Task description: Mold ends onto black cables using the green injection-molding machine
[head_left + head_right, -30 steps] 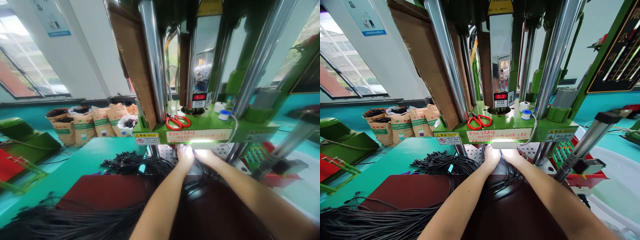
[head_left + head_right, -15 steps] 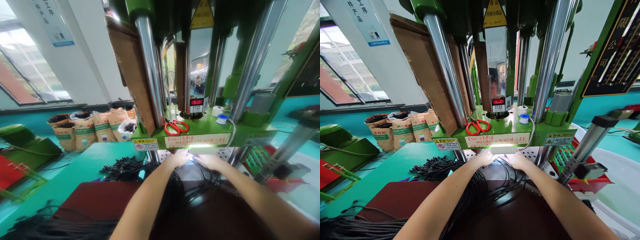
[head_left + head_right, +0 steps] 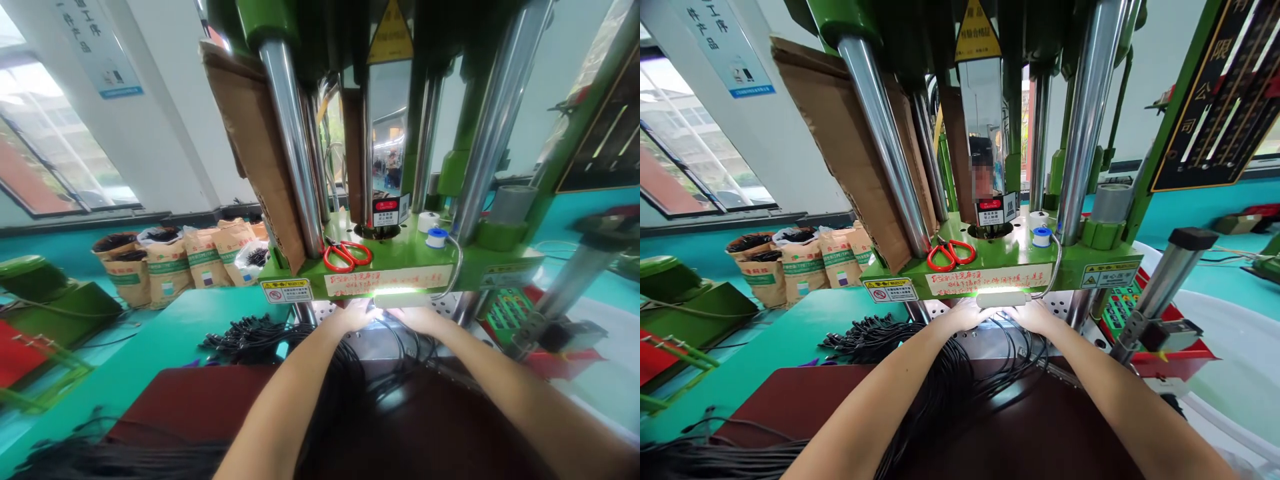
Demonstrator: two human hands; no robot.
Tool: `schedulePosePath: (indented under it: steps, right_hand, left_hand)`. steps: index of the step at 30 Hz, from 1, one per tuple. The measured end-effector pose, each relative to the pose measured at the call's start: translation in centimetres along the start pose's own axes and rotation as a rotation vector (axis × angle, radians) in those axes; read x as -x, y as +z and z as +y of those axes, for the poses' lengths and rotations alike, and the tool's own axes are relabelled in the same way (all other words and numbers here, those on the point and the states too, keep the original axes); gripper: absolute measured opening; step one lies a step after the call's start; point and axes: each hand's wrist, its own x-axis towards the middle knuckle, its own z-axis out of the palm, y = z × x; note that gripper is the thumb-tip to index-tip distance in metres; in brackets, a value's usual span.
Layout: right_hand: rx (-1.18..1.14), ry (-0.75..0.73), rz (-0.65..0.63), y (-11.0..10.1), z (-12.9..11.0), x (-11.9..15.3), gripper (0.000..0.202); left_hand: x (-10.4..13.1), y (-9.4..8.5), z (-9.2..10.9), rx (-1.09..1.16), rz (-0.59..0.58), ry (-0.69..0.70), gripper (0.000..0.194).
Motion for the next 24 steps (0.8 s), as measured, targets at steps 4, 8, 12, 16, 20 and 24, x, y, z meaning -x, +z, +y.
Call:
schedulePosePath:
  steps: [4, 8, 12, 16, 20, 24]
  right_hand:
    - [0.013, 0.006, -0.009, 0.0, 0.3, 1.0, 0.037]
    - [0.014, 0.014, -0.015, 0.4, 0.4, 0.7, 0.038]
    - [0.005, 0.017, 0.000, 0.5, 0.6, 0.2, 0.038]
    - [0.006, 0.019, 0.010, 0.5, 0.6, 0.1, 0.038]
    - [0.017, 0.025, 0.024, 0.4, 0.2, 0.1, 0.037]
    - [0.019, 0.024, 0.050, -0.1, -0.2, 0.0, 0.034]
  left_hand:
    - [0.4, 0.5, -0.6, -0.027, 0.045, 0.008, 0.045]
    - [0.2, 1.3, -0.7, -0.021, 0.039, -0.050, 0.049]
    - [-0.1, 1.4, -0.8, -0.013, -0.009, -0.054, 0.051]
    - [-0.3, 1.1, -0.9, -0.021, -0.010, -0.035, 0.051]
    - [-0.5, 1.0, -0.7, -0.043, 0.027, -0.037, 0.051]
    - [-0.5, 0.8, -0.4, -0.063, 0.051, -0.056, 0.051]
